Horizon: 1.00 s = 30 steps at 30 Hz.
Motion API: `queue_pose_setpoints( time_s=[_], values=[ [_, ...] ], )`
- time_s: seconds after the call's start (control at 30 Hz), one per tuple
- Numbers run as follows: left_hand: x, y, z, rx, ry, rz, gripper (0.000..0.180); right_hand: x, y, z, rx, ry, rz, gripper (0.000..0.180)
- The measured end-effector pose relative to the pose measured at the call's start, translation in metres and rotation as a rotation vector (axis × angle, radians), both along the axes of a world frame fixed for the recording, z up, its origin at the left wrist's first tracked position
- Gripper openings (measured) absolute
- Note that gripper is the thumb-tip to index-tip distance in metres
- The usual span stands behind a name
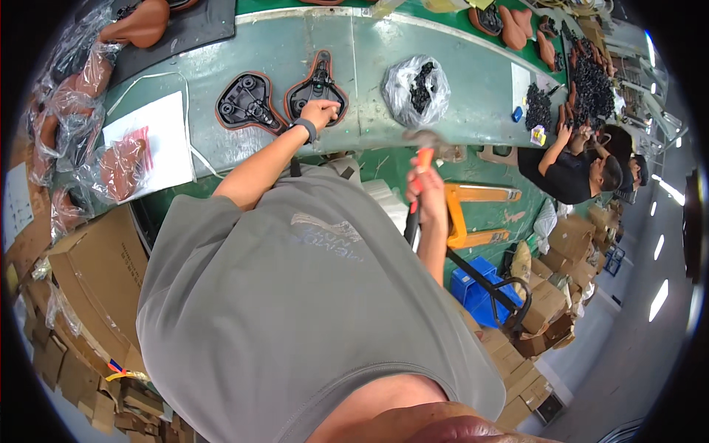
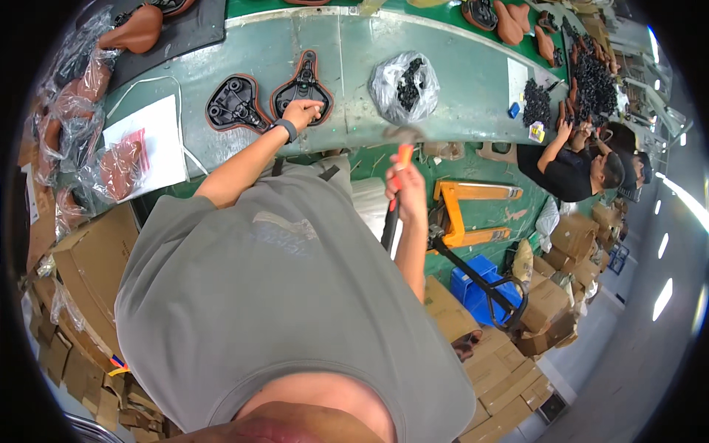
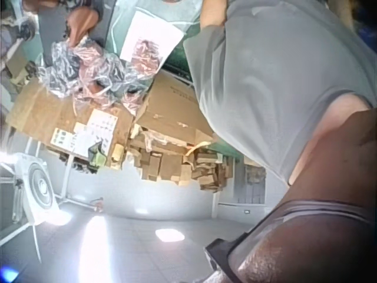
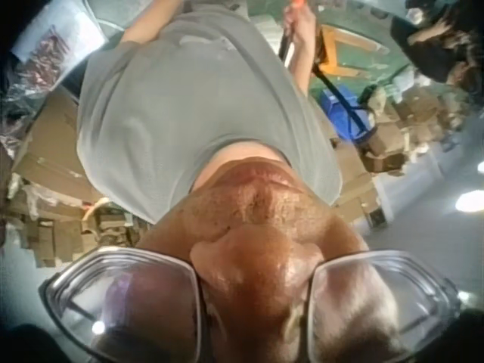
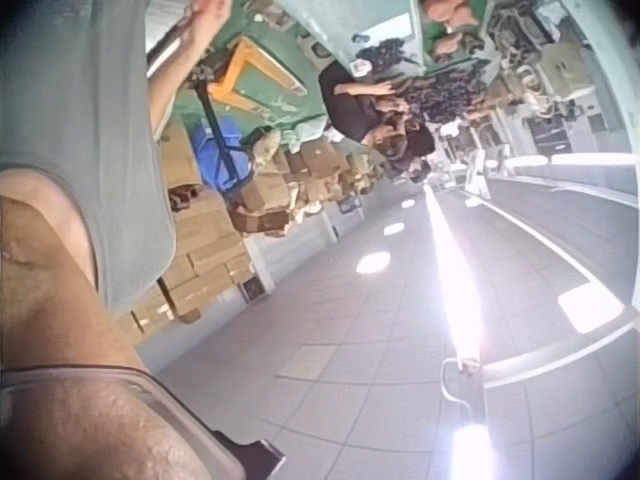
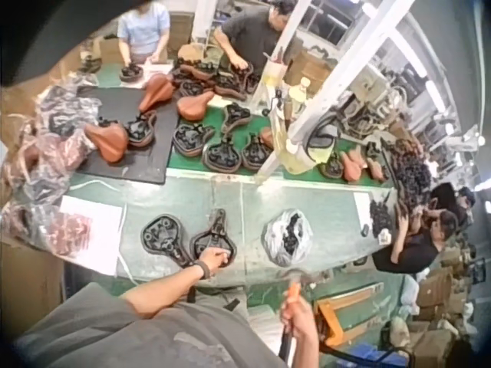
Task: Assembling bicycle seats by hammering components together on a workshop bench.
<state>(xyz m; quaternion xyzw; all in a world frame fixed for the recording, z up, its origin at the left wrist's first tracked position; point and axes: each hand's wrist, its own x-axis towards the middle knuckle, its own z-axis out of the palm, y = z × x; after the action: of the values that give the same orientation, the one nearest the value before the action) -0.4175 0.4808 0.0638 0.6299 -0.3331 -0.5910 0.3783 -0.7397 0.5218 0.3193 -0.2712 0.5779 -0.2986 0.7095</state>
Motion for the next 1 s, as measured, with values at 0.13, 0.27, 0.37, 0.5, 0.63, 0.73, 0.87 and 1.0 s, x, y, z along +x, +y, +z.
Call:
queue_pose_setpoints(
  time_s=[0.13, 0.27, 0.37, 0.5, 0.63, 0.73, 0.87, 1.0],
  values=[
    [0.011, -0.01, -0.009, -0.02, -0.047, -0.046, 0.028, 0.009, 0.042, 0.026, -0.171, 0.032, -0.012, 0.037],
    [0.012, -0.016, 0.006, -0.001, -0.106, -0.131, 0.03, 0.001, 0.076, -0.022, -0.188, 0.389, 0.019, 0.029],
    [0.022, -0.019, 0.012, 0.088, 0.047, -0.14, 0.03, 0.007, 0.084, -0.033, -0.052, 0.427, 0.085, 0.022],
    [0.024, -0.018, 0.005, 0.117, 0.108, -0.136, 0.029, 0.021, 0.1, -0.055, -0.147, 0.512, 0.172, 0.023],
    [0.014, -0.006, 0.001, 0.042, 0.111, -0.049, 0.028, 0.029, 0.1, -0.067, -0.191, 0.551, 0.199, 0.026],
    [0.015, -0.009, 0.005, 0.119, 0.271, -0.032, 0.026, 0.037, 0.103, -0.077, -0.194, 0.548, 0.195, 0.026],
    [0.004, -0.036, -0.019, 0.014, 0.18, 0.025, 0.026, 0.046, 0.088, -0.096, -0.209, 0.498, 0.232, 0.027],
    [-0.014, -0.061, -0.003, 0.021, 0.119, -0.008, 0.025, 0.059, 0.058, -0.08, -0.165, 0.489, 0.203, 0.028]
  ],
)
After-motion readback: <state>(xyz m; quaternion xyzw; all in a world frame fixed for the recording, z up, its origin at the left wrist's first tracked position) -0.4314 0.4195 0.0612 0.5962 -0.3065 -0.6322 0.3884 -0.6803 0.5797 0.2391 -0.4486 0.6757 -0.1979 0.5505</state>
